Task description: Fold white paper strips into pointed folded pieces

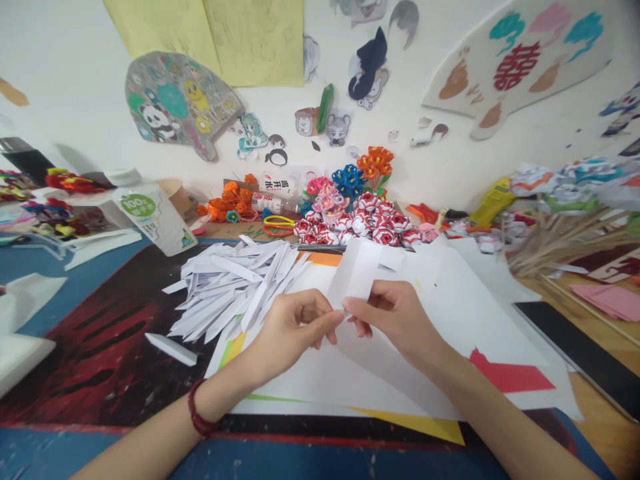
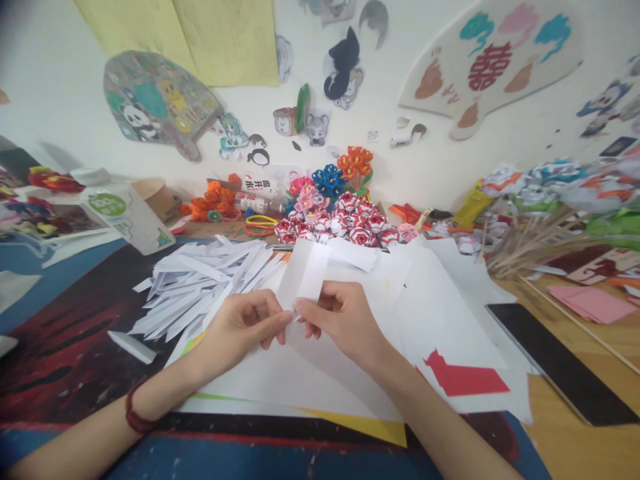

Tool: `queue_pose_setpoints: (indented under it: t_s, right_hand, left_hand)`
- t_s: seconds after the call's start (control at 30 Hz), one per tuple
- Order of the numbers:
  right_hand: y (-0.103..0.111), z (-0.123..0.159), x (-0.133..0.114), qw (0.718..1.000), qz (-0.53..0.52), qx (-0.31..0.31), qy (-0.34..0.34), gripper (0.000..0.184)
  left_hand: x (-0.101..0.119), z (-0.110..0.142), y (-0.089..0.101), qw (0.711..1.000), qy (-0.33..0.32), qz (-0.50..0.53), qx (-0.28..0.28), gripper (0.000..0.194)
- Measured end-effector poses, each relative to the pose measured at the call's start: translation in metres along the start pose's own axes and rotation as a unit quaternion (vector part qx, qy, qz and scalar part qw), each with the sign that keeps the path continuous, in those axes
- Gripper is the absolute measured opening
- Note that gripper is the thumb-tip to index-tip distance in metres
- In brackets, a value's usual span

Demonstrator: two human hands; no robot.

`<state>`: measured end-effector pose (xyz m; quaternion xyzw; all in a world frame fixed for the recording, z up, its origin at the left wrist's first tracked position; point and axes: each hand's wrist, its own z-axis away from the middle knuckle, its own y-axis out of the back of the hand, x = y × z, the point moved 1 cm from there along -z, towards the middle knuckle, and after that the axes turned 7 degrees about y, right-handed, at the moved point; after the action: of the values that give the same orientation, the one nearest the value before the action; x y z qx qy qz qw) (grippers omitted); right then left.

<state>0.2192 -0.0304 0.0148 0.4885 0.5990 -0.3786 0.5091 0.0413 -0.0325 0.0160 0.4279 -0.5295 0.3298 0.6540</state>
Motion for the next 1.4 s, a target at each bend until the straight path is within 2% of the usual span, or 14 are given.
queue_pose_setpoints:
  t_s: [0.23,0.43,0.63,0.93,1.13,1.4]
  right_hand:
    - [-0.0012,0.0011,-0.0014,1.000,0.011,-0.004,0.005,0.025]
    - [-0.0002,0.0008,0.0008,1.000,0.021,0.000,0.004,0.026]
    - [-0.0007,0.0005,0.0018,1.000,0.017,-0.004,-0.004,0.025]
    - [-0.0001,-0.0016,0.0014,0.999,0.038,-0.029,-0.024,0.020]
    - [-0.0003,-0.0019,0.0018,0.998,0.044,-0.033,-0.029,0.017]
    - [-0.0011,-0.0023,0.0026,0.996,0.068,-0.034,-0.046,0.014]
  left_hand:
    - [0.0021,0.0027,-0.0017,0.998,-0.015,-0.051,0.030,0.029]
    - [0.0009,0.0022,-0.0024,0.997,-0.022,-0.061,0.030,0.035]
    - [-0.0002,0.0017,-0.0008,0.992,-0.046,-0.088,0.077,0.028]
    - [-0.0013,0.0024,-0.0010,0.990,-0.050,-0.104,0.077,0.030]
    - [-0.0014,0.0011,0.0002,0.985,-0.068,-0.115,0.107,0.021]
    - [-0.0023,0.0009,0.0005,0.989,-0.039,-0.122,0.074,0.023]
